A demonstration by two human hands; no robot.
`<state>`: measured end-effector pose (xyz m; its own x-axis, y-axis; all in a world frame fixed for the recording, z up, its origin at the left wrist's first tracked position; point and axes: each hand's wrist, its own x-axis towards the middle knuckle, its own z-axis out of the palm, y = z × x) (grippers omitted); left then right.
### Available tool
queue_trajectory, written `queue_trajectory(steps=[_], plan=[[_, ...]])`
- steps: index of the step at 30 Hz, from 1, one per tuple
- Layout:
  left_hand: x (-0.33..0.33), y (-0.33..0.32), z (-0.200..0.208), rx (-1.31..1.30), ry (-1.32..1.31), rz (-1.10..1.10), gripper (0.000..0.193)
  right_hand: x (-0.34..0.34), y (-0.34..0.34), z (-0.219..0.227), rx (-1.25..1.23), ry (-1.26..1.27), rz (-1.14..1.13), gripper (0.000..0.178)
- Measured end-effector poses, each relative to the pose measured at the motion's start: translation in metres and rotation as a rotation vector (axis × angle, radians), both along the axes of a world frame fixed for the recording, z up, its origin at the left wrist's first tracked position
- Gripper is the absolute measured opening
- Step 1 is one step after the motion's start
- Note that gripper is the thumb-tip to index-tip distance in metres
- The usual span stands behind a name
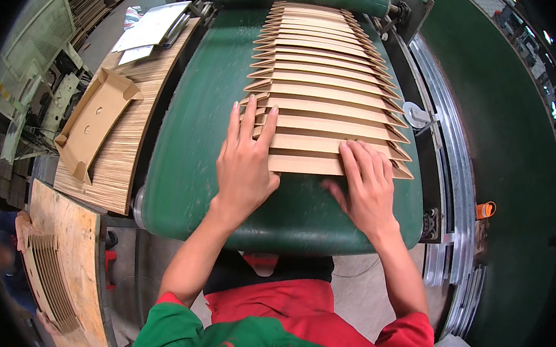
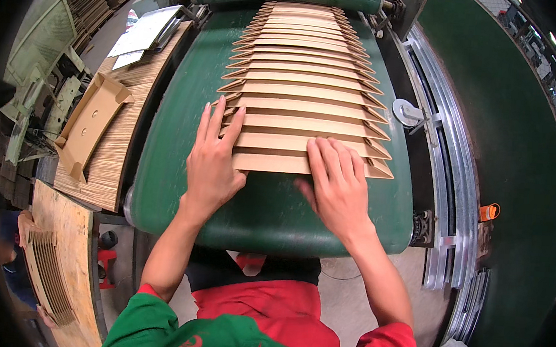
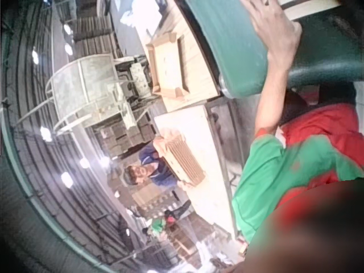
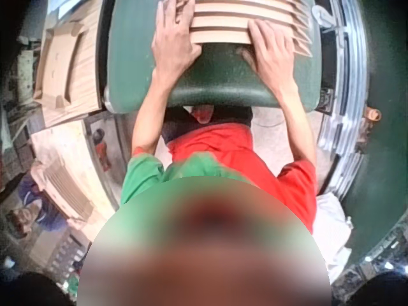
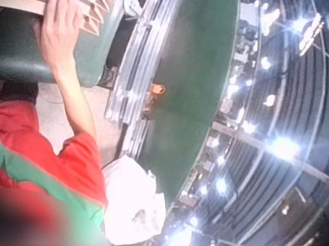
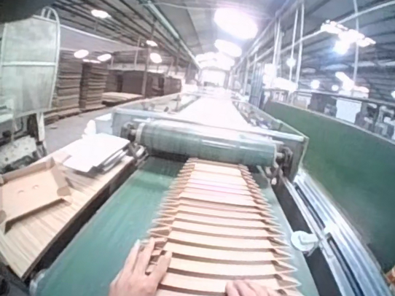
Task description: The person repeatedly picks stacks of flat cardboard pieces from a table and places them onto a moving conveyor belt. They align the pieces on the belt and then transfer them to a nearby table. The task is performed continuously throughout the clip.
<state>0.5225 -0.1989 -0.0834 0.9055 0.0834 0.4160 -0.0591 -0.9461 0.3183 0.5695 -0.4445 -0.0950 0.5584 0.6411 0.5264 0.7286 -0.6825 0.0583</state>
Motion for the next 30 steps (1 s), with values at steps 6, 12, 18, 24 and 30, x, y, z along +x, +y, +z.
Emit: queue_trajectory(steps=[6, 12, 18, 24, 30], plan=[[-0.014, -0.024, 0.022, 0.167, 0.085, -0.139, 0.124, 0.012, 0.018, -0.015, 0.029, -0.282, -0.042, 0.025], [0.007, -0.048, 0.014, 0.304, 0.134, -0.338, 0.096, -0.013, 0.007, -0.011, -0.047, -0.166, -0.045, 0.018], [0.000, -0.055, -0.006, 0.410, 0.080, -0.291, 0.068, -0.020, 0.012, -0.004, -0.042, -0.223, -0.069, 0.014], [0.000, -0.056, -0.003, 0.396, 0.162, -0.318, 0.053, -0.006, 0.001, 0.105, -0.008, 0.736, 0.251, 0.035], [-0.003, -0.060, -0.007, 0.398, 0.127, -0.283, 0.051, 0.065, 0.029, 0.068, -0.105, 0.341, 0.084, 0.035]])
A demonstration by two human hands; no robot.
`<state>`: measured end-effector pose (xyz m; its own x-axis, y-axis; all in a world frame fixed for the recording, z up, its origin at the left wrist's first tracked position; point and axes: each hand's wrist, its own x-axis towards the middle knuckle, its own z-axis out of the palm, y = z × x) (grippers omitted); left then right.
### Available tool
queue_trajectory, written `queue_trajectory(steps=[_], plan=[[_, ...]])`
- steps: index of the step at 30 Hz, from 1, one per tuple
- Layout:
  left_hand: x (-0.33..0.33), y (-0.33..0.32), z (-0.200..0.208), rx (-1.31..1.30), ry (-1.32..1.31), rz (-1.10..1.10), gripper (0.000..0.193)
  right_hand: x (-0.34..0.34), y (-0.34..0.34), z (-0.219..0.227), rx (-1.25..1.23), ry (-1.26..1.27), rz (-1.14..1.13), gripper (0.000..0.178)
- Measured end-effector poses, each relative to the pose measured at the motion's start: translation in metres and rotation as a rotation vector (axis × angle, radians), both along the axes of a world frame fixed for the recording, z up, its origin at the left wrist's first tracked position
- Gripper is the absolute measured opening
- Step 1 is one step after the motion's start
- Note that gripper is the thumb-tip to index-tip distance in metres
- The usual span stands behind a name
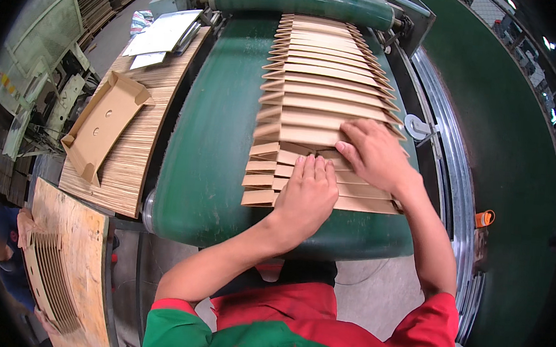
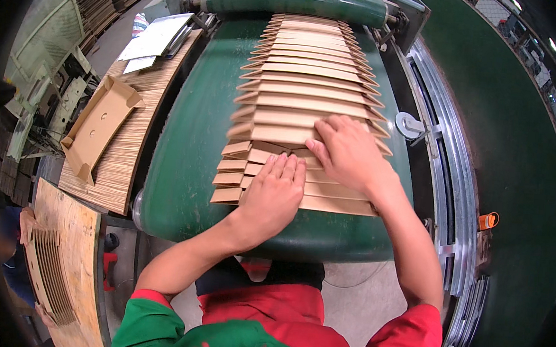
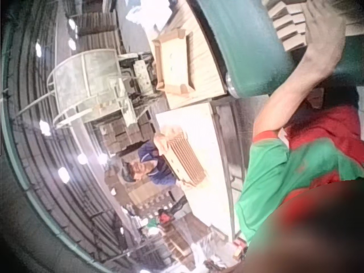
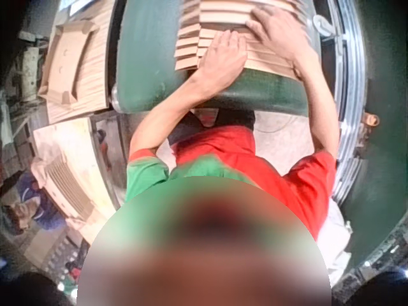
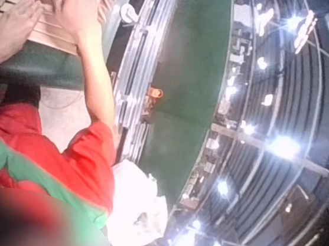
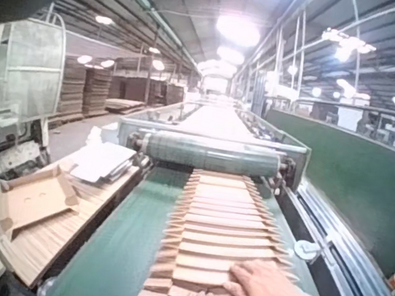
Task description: The person repeatedly picks stacks of flat cardboard pieces from a table and places them onto a moving conveyor belt. They align the pieces on the belt and then transfer them to a nearby table. The task is performed continuously throughout the clip.
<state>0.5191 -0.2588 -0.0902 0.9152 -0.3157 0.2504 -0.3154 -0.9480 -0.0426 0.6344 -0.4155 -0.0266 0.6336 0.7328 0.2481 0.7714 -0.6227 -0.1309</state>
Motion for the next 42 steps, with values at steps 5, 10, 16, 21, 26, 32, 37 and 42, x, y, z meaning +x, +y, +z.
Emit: queue_trajectory(steps=[5, 10, 16, 21, 26, 32, 37, 42], plan=[[-0.012, -0.007, -0.013, 0.031, -0.065, 0.038, 0.050, 0.010, 0.010, -0.027, -0.028, 0.121, -0.061, 0.061], [-0.033, -0.014, -0.018, -0.002, -0.109, 0.043, 0.051, 0.025, 0.034, -0.008, -0.101, 0.209, -0.199, 0.079], [-0.060, -0.018, -0.010, -0.009, -0.084, 0.040, 0.052, 0.022, 0.041, -0.015, -0.222, 0.200, -0.122, 0.057], [-0.066, -0.021, -0.013, -0.014, -0.111, 0.031, 0.052, 0.017, 0.034, -0.017, -0.181, -0.091, 0.011, 0.060], [-0.068, -0.023, -0.015, -0.026, -0.122, 0.052, 0.053, 0.045, 0.036, -0.015, 0.007, -0.091, 0.234, 0.060], [-0.047, -0.016, 0.024, -0.121, -0.034, 0.074, 0.051, 0.077, 0.047, -0.001, -0.158, 0.204, 0.067, 0.072], [0.037, -0.001, 0.051, -0.189, -0.140, 0.130, 0.060, 0.127, 0.065, 0.043, -0.292, 0.217, 0.092, 0.064], [0.137, 0.026, 0.099, -0.182, -0.014, 0.233, 0.104, 0.194, 0.072, 0.083, -0.393, 0.389, 0.088, 0.045]])
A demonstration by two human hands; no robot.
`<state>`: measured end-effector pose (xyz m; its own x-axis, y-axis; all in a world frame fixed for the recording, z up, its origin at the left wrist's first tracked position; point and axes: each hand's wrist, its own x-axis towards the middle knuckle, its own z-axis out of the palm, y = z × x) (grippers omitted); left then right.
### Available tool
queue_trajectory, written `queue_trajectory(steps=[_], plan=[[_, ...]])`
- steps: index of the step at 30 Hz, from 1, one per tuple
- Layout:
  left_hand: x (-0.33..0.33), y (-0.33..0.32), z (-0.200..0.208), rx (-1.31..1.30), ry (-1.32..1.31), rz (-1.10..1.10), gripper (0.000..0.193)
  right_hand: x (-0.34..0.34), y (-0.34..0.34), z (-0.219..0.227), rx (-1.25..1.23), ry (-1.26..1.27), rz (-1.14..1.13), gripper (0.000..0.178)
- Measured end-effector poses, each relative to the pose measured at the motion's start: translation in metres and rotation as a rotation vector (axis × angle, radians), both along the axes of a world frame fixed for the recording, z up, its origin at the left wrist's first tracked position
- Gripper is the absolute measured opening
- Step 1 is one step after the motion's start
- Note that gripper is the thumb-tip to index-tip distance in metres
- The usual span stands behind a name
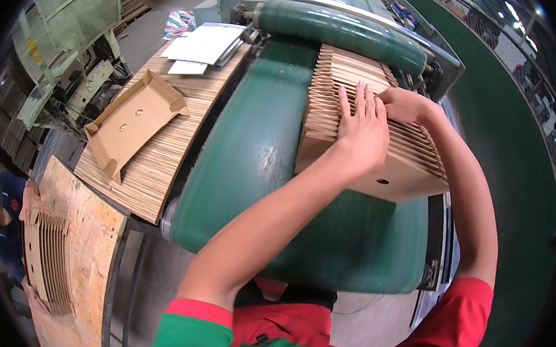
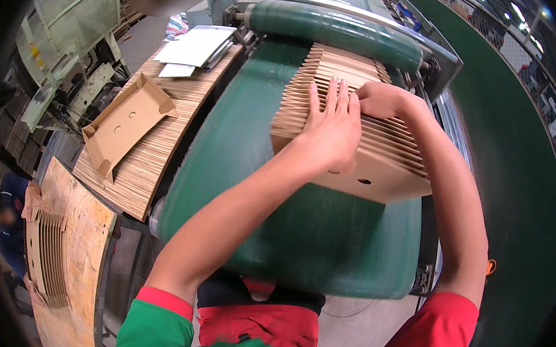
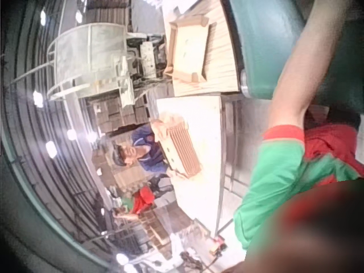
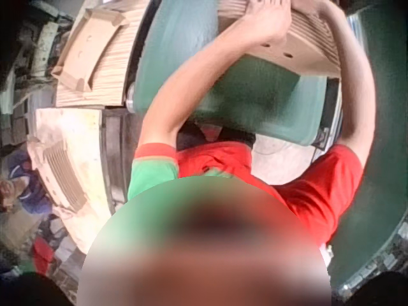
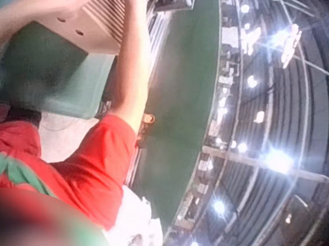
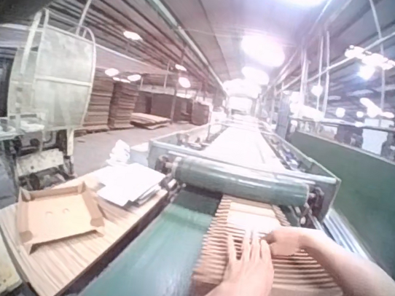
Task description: The person repeatedly picks stacks of flat cardboard pieces from a table and places them onto a moving conveyor belt. They align the pieces on the belt and then transfer them to a nearby table. The task is performed continuously throughout the clip.
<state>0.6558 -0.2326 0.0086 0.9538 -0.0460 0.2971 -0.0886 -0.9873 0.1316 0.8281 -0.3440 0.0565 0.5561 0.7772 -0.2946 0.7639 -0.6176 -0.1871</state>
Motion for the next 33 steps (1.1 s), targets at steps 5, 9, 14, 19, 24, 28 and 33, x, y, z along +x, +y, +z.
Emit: queue_trajectory(steps=[5, 9, 14, 19, 24, 28, 33], plan=[[0.079, 0.022, 0.034, 0.055, 0.386, -0.033, 0.119, 0.006, -0.009, 0.044, 0.155, 0.709, -0.290, 0.082], [0.094, 0.038, 0.015, 0.064, 0.270, -0.094, 0.117, -0.024, -0.007, 0.026, -0.033, 0.015, 0.018, 0.129], [0.075, 0.033, 0.012, 0.117, 0.188, -0.206, 0.109, -0.055, -0.018, -0.016, 0.164, -0.335, 0.006, 0.096], [-0.043, 0.019, 0.018, -0.019, -0.092, -0.264, 0.039, -0.163, -0.030, -0.002, 0.219, -0.476, 0.069, 0.065], [-0.221, 0.049, 0.067, 0.122, 0.017, -0.018, 0.022, -0.286, 0.024, 0.052, 0.253, -0.259, 0.345, 0.067], [-0.392, 0.072, 0.110, 0.543, -0.661, 0.424, 0.044, -0.364, 0.152, 0.068, 0.485, -0.080, 0.736, 0.063], [-0.587, 0.131, 0.140, 0.554, -0.753, 0.780, 0.040, -0.476, 0.335, 0.063, 0.907, 0.600, 0.749, 0.059]])
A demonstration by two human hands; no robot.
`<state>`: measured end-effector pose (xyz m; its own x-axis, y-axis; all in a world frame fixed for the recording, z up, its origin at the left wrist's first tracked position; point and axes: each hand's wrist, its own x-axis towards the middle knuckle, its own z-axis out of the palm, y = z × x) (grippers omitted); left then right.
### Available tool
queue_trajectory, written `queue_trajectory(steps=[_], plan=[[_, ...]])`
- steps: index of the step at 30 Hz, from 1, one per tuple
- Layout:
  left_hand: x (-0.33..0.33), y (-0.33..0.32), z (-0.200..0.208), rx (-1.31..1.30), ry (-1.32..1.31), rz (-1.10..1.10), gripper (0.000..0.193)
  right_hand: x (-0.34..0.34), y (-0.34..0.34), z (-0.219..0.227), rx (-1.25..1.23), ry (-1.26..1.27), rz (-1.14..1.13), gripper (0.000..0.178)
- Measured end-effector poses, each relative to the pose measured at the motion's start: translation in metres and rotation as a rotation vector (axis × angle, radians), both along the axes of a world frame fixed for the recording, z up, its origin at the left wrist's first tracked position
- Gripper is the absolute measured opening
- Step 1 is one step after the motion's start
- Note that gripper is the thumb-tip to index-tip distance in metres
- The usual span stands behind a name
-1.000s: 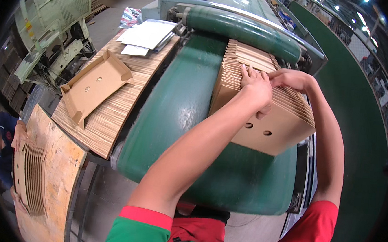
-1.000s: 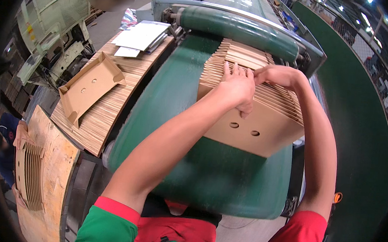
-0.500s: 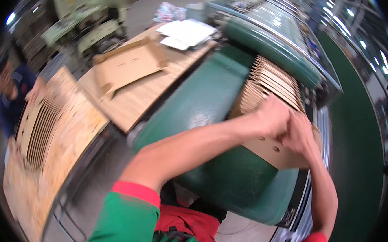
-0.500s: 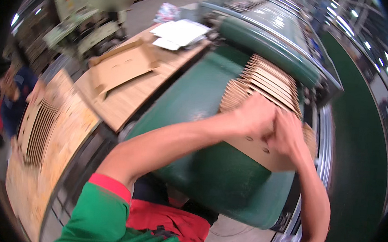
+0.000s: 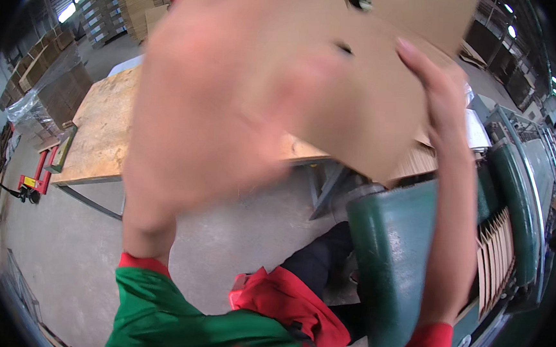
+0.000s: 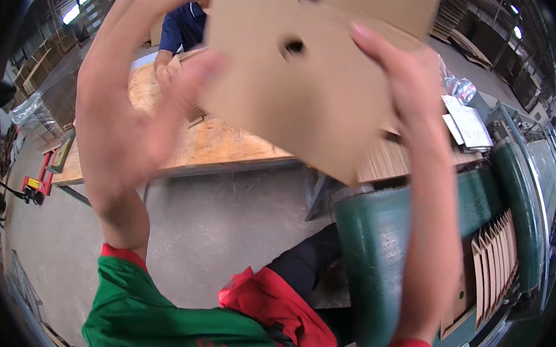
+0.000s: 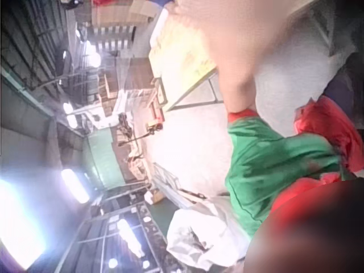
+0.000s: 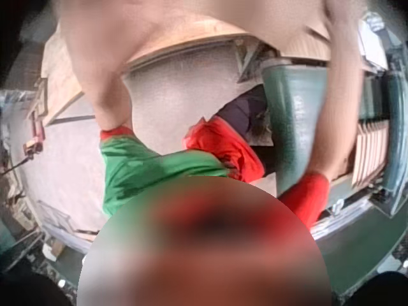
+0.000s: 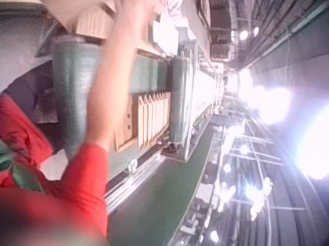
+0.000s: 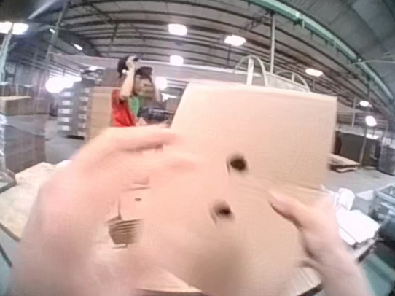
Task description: The person repeatedly picks stacks of flat cardboard pieces from a table and places them onto a moving conveyor belt. They align the pieces on the belt and then transfer them to a nearby table. The task is performed continuously throughout the clip.
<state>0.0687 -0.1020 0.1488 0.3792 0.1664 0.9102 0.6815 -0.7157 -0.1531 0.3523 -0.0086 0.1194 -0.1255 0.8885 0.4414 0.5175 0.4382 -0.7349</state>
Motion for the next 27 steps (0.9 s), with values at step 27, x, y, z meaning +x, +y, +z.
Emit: queue_trajectory(steps=[27], plan=[[-0.256, 0.450, -0.075, -1.333, 0.202, 0.419, 0.071, 0.035, -0.086, -0.200, -0.108, 0.145, -0.057, 0.044]])
